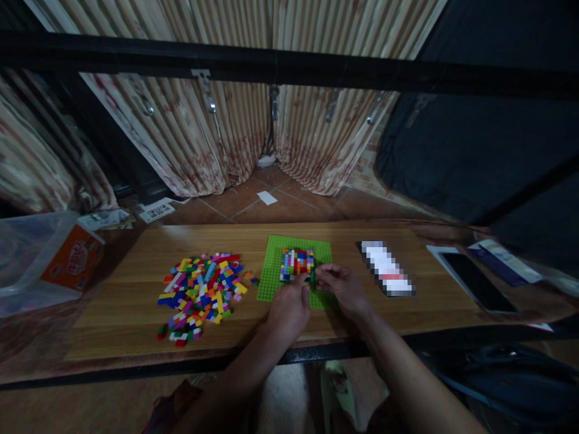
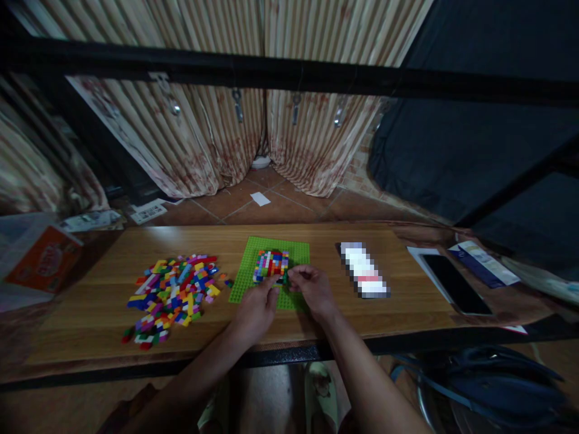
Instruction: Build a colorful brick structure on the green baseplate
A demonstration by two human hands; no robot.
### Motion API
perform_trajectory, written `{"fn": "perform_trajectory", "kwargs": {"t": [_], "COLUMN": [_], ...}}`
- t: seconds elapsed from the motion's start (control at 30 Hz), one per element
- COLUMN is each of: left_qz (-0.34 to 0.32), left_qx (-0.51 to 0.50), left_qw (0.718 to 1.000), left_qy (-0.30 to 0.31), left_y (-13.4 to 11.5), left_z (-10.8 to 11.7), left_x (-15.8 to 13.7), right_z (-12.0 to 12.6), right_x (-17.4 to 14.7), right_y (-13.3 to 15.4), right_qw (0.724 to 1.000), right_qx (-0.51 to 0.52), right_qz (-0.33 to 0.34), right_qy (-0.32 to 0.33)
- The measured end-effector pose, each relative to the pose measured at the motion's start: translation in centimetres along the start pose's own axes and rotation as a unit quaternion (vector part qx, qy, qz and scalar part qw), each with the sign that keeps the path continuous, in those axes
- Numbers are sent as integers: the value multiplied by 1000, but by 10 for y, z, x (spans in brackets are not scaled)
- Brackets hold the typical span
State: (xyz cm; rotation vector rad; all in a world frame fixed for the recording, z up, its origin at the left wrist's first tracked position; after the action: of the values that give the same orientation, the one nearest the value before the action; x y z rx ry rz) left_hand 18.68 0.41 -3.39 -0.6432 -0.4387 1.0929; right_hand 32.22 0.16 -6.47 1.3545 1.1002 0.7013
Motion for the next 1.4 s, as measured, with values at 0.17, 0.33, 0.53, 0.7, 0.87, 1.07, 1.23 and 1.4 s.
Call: {"fn": "perform_trajectory", "kwargs": {"t": [0.17, 0.33, 0.53, 0.7, 0.87, 1.07, 1.23, 1.4], "left_qz": [-14, -14, -17, -7, -11, 3, 2, -8], "left_qx": [16, 54, 81, 78, 67, 75, 75, 95], "left_qw": [1000, 998, 996, 997, 998, 997, 997, 995], "left_qy": [-6, -1, 17, 6, -4, 5, 6, 10], "left_y": [-3, -5, -7, -8, -5, -1, -3, -5], "left_z": [-4, -6, -10, -12, -12, -13, -12, -14], "left_x": [-2, -2, -3, -3, -3, -5, -5, -5], "right_z": [-2, -2, -2, -5, -6, -5, -5, -5], "right_x": [2, 3, 1, 3, 3, 0, 0, 1], "right_y": [0, 2, 2, -2, -5, -3, -4, -4], "right_qw": [1000, 999, 998, 998, 999, 999, 999, 1000], "right_qx": [-27, -29, -52, -39, -4, 14, 15, 10], "right_qz": [0, -4, 4, 12, -26, -36, -30, -19], "right_qy": [-8, -26, -44, -46, -38, -12, 1, -6]}}
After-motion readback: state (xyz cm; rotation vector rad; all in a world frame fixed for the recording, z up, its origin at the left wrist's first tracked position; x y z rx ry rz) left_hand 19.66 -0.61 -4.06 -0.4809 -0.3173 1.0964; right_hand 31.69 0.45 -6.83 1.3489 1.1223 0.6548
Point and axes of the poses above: each hand's wrist, its own x-axis towards the middle knuckle, its own z-axis out of the back of the hand, y = z × x, the point moved 8 cm from there along x, towards the middle knuckle, and after that the axes turned 3 degrees about -y, right-handed, at the moved point
